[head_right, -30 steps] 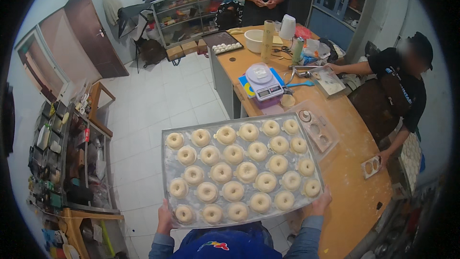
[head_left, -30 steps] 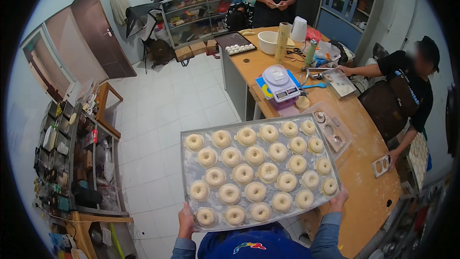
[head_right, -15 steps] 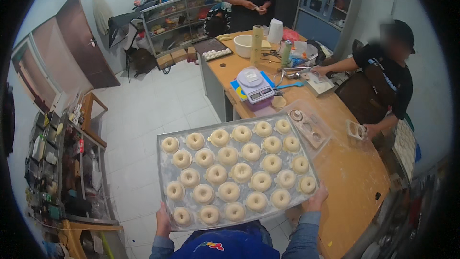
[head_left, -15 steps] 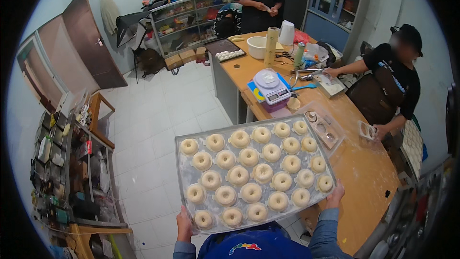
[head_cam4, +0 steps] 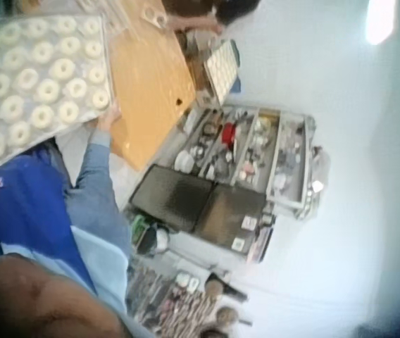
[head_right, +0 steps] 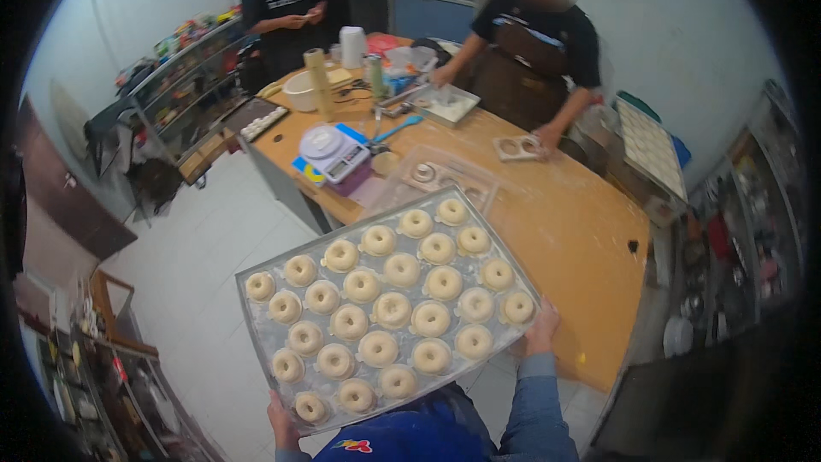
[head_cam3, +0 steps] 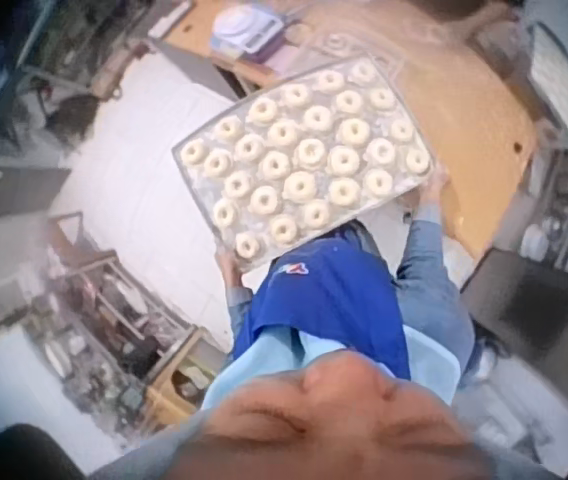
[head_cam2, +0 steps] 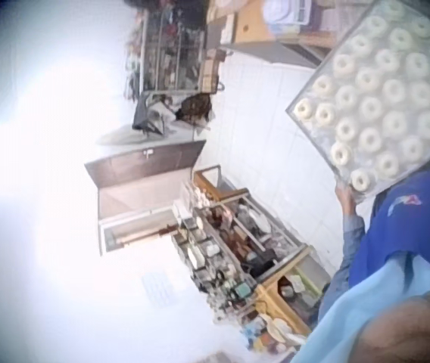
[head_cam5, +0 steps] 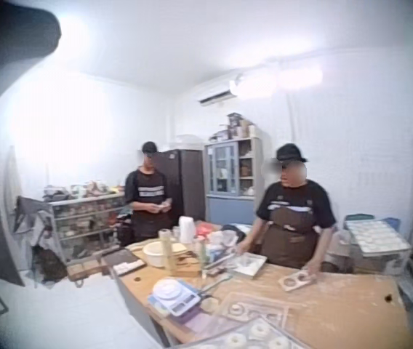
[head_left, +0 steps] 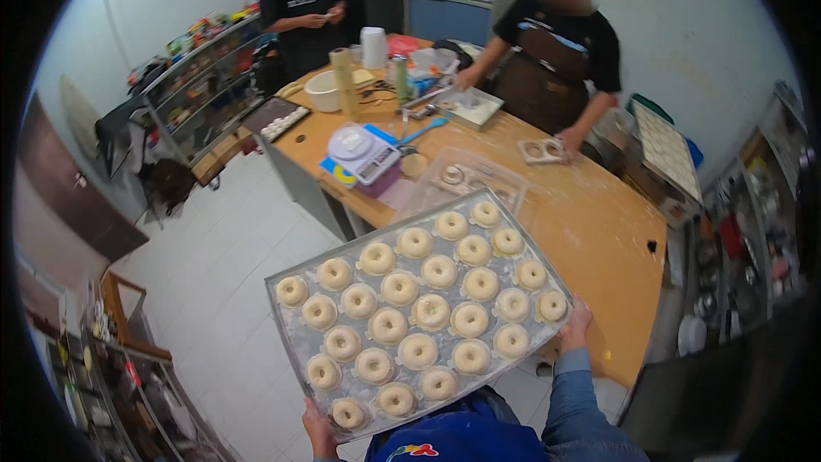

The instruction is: The person organizes trays of dough rings, places a plastic lid on a container, and washes a plastic scraper in a sink.

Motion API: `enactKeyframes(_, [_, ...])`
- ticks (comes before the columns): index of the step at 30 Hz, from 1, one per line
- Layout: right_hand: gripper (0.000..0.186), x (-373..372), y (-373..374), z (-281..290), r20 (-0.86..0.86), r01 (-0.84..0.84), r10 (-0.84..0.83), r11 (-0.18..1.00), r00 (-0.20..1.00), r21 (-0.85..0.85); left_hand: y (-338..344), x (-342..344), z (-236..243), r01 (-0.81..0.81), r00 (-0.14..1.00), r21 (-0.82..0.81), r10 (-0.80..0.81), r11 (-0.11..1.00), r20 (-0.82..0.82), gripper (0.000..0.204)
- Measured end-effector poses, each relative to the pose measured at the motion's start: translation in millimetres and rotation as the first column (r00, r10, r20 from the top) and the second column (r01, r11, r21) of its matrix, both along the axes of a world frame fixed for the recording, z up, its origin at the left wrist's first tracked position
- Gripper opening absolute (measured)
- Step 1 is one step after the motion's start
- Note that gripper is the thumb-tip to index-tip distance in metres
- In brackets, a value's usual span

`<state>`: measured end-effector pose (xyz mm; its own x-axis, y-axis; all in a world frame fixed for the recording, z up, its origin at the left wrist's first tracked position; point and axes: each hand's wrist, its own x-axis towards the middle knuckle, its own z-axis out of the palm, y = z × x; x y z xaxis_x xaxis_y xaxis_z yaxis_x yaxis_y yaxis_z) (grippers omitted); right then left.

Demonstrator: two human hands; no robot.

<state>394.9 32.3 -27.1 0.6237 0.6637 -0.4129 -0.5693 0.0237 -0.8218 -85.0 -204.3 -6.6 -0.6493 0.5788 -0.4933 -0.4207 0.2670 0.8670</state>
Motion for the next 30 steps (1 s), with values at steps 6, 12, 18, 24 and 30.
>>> enactKeyframes(6, [0.03,24.2,-59.8,29.5,0.057,0.145,-0.144,0.989,0.988,-0.027,6.7,16.6,-9.1,0.13,0.99,0.015,-0.13,0.991,-0.049,0.054])
enactKeyframes(12, [0.032,90.4,-113.2,-5.0,0.007,0.21,-0.21,0.978,0.978,-0.016,13.8,50.0,-1.3,0.265,0.963,-0.046,-0.267,0.963,-0.043,0.051])
enactKeyframes(18, [0.035,166.8,-149.4,-11.7,-0.019,0.278,-0.278,0.961,0.96,-0.01,19.3,116.3,-10.6,0.316,0.949,0.046,-0.315,0.948,-0.03,0.051])
enactKeyframes(24, [0.029,253.6,-173.1,-2.0,-0.006,0.358,-0.359,0.933,0.933,-0.021,21.4,203.6,-6.5,0.381,0.924,0.029,-0.379,0.924,-0.048,0.051])
enactKeyframes(30, [0.032,358.8,-230.0,17.8,-0.073,0.329,-0.327,0.944,0.942,0.015,-24.6,311.2,-1.0,0.32,0.947,0.031,-0.321,0.947,0.027,0.049])
